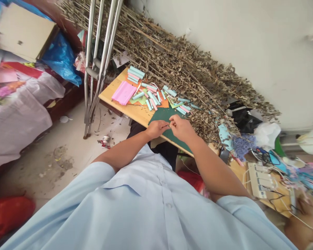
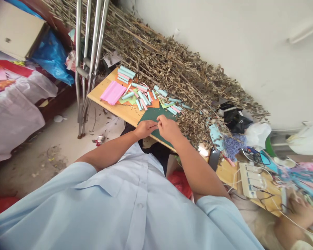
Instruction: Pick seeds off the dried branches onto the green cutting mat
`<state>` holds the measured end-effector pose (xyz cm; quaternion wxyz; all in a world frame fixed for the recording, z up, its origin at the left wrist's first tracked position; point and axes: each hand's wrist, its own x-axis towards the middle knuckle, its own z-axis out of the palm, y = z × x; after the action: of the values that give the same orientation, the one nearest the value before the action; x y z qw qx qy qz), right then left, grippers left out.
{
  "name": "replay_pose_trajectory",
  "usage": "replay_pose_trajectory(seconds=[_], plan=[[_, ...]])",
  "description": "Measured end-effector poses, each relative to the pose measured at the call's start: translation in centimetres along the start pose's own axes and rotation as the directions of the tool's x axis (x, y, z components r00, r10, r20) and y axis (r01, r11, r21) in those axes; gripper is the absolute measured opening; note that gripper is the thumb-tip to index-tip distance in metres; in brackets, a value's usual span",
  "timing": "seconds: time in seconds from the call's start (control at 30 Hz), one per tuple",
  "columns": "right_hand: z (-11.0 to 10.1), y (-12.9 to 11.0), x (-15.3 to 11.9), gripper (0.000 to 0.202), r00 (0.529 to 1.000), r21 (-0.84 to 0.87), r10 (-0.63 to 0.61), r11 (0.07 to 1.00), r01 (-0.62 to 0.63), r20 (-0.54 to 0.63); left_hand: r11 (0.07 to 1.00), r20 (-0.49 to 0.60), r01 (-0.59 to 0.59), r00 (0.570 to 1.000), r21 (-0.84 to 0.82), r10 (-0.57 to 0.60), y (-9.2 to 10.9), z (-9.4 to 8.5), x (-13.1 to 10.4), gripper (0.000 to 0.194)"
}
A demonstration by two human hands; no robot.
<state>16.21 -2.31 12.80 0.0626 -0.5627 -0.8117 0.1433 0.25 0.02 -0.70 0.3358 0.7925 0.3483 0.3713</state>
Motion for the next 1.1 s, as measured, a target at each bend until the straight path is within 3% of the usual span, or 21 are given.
replay_pose_trajectory(seconds=[0.3,0.77,0.93,1.1], plan=[[0.1,-0.3,0.5,0.027,0.995,-0.224,-0.044,0.973,0.063,0.089,1.000,0.005,-0.002,1.000,0.011,0.002,0.2,-0.1,0.0,0.028],[-0.8,-1.8,1.2,0.021,0.981,-0.367,-0.018,0.926,0.088,0.191,1.000,0.022,0.008,1.000,0.023,-0.009,0.1,0.1,0.0,0.023],[-0.7,-0.8,0.9,0.020,0.991,-0.214,-0.023,0.975,0.052,0.135,1.000,0.009,0.008,1.000,0.010,-0.008,0.0,0.1,0.0,0.027],[-0.2,1.2,-0.6,0.028,0.998,0.106,-0.011,0.994,0.018,-0.066,0.999,-0.022,-0.012,1.000,-0.033,0.011,0.0,0.3,0.0,0.030]])
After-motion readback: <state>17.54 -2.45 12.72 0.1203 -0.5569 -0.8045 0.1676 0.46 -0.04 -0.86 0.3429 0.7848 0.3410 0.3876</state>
